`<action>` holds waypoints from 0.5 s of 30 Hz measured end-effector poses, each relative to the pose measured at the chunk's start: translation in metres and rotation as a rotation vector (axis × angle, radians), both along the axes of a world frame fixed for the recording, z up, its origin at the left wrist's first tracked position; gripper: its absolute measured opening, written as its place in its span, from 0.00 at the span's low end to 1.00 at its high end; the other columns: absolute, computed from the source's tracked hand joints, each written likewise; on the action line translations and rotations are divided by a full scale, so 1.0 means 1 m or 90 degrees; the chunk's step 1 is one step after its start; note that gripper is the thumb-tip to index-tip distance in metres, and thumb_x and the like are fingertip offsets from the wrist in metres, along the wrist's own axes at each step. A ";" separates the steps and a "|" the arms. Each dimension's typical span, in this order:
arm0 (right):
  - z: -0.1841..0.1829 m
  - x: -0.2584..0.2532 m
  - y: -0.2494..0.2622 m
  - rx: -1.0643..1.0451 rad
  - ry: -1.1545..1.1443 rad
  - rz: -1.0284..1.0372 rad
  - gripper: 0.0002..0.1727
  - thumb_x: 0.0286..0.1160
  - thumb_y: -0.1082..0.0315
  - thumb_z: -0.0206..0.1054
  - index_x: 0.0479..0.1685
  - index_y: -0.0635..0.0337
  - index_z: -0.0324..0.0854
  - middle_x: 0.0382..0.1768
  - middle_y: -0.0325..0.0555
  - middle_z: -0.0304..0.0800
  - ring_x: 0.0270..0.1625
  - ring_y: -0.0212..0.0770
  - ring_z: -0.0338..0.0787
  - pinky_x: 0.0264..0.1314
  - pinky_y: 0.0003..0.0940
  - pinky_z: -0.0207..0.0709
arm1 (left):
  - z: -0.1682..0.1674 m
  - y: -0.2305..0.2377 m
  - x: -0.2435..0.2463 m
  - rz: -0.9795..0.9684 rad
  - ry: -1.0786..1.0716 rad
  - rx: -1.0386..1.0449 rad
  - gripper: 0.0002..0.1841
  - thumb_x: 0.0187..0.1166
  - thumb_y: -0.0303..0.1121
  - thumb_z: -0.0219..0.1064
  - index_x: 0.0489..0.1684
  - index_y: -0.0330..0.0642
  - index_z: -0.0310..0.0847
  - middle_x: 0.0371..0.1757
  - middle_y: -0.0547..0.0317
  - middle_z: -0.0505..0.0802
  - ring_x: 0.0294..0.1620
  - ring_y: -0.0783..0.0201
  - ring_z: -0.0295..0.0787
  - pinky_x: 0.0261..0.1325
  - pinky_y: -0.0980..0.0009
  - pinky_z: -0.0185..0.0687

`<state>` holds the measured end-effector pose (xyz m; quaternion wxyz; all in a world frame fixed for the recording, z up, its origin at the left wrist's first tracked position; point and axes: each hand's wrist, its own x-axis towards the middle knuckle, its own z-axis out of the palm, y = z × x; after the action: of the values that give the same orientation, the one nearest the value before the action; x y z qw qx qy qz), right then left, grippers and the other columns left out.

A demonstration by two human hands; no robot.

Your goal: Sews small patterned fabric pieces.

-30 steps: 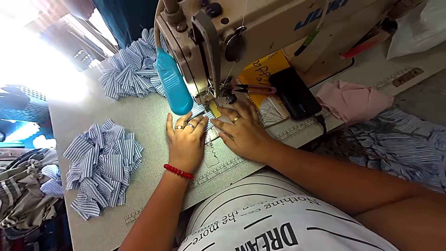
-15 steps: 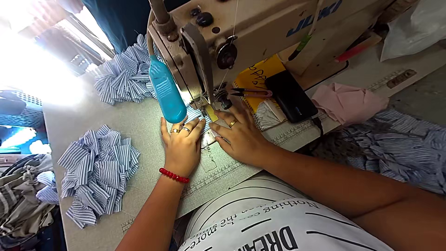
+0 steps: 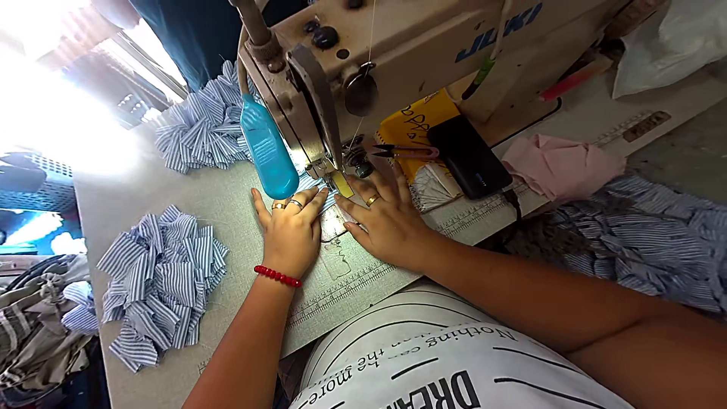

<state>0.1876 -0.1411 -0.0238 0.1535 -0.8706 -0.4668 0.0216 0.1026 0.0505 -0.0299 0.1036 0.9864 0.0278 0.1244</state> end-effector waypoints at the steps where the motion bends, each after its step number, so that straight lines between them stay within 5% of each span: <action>1: 0.000 0.000 0.000 -0.008 0.003 -0.002 0.29 0.89 0.45 0.49 0.86 0.39 0.73 0.90 0.50 0.63 0.95 0.61 0.50 0.87 0.82 0.28 | 0.000 0.001 0.001 0.002 0.003 0.003 0.23 0.83 0.30 0.53 0.70 0.56 0.88 0.70 0.59 0.91 0.82 0.44 0.76 0.81 0.17 0.30; 15: 0.001 0.000 0.000 -0.006 0.007 0.002 0.29 0.89 0.45 0.49 0.86 0.38 0.73 0.89 0.50 0.65 0.96 0.60 0.47 0.89 0.78 0.27 | 0.004 0.013 0.013 0.031 0.026 0.028 0.26 0.82 0.28 0.48 0.72 0.58 0.87 0.71 0.60 0.90 0.84 0.46 0.74 0.81 0.18 0.28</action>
<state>0.1872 -0.1410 -0.0223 0.1520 -0.8706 -0.4670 0.0289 0.1156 0.0637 -0.0257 0.0781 0.9898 0.0512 0.1075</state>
